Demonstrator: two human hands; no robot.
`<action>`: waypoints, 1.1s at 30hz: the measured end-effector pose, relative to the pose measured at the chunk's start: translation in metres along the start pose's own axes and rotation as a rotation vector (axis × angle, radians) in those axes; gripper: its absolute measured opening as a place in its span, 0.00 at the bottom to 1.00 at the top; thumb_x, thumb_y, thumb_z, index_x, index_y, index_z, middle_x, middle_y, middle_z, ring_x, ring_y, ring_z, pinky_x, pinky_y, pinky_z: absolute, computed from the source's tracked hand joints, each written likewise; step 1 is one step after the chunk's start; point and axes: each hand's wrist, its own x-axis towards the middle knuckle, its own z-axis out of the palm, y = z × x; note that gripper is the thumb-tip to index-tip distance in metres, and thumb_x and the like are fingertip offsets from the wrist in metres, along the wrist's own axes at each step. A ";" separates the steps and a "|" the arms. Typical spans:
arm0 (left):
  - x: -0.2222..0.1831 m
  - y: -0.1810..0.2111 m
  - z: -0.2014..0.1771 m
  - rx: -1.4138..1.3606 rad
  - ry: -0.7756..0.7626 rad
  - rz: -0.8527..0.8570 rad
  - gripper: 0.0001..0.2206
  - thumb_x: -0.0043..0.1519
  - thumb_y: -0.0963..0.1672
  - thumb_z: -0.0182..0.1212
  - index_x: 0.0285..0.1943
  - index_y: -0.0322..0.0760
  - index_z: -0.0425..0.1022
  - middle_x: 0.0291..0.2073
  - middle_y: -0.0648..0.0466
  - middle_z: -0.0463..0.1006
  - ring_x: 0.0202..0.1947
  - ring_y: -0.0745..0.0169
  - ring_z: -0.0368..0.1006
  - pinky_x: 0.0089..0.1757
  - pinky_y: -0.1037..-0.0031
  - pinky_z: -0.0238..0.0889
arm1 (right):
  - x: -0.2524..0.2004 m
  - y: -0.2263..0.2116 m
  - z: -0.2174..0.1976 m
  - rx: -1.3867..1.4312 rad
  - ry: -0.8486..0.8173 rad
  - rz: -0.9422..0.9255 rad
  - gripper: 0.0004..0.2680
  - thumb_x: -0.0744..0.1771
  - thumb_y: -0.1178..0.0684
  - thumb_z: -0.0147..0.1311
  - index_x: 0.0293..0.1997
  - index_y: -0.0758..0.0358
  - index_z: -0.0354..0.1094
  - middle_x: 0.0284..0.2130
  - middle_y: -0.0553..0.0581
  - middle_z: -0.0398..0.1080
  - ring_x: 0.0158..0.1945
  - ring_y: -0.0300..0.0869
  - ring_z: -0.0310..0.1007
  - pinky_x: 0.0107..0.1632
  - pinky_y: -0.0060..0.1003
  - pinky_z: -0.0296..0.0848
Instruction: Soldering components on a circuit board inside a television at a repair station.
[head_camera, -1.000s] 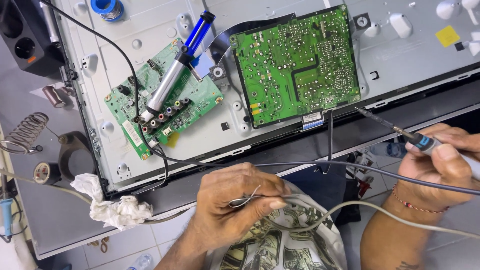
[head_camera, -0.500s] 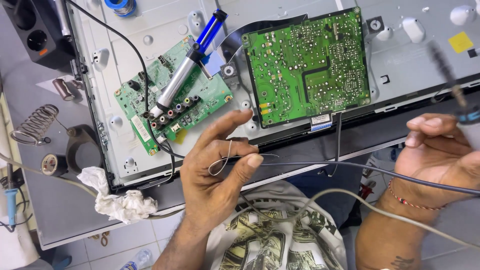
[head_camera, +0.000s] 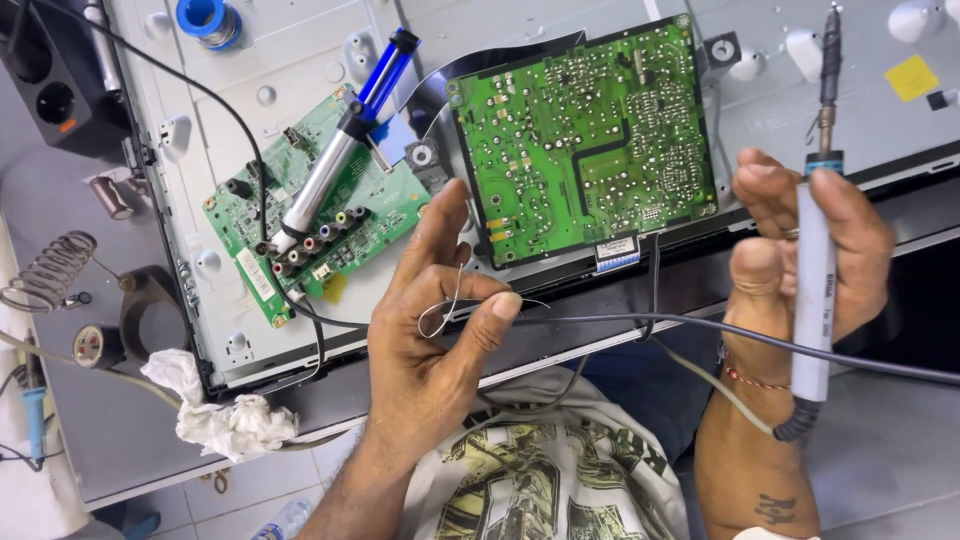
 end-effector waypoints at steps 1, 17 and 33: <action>0.001 0.000 0.002 -0.001 -0.006 0.000 0.04 0.63 0.44 0.58 0.38 0.40 0.73 0.71 0.41 0.57 0.73 0.44 0.56 0.65 0.58 0.59 | 0.001 -0.003 0.001 -0.004 0.004 0.001 0.18 0.70 0.52 0.49 0.66 0.63 0.50 0.53 0.79 0.64 0.64 0.64 0.68 0.69 0.53 0.72; 0.015 -0.003 -0.001 -0.014 -0.053 0.040 0.06 0.64 0.44 0.56 0.39 0.38 0.71 0.71 0.35 0.52 0.74 0.44 0.49 0.70 0.58 0.48 | 0.016 -0.016 0.013 -0.030 -0.071 0.048 0.15 0.71 0.66 0.46 0.66 0.69 0.49 0.57 0.77 0.62 0.67 0.62 0.65 0.70 0.49 0.71; 0.023 -0.009 -0.004 0.009 0.012 0.095 0.06 0.64 0.46 0.56 0.39 0.40 0.72 0.70 0.38 0.57 0.73 0.46 0.55 0.68 0.55 0.55 | 0.002 -0.009 0.009 0.024 -0.039 -0.005 0.19 0.69 0.71 0.43 0.68 0.64 0.47 0.57 0.80 0.61 0.68 0.68 0.63 0.71 0.56 0.70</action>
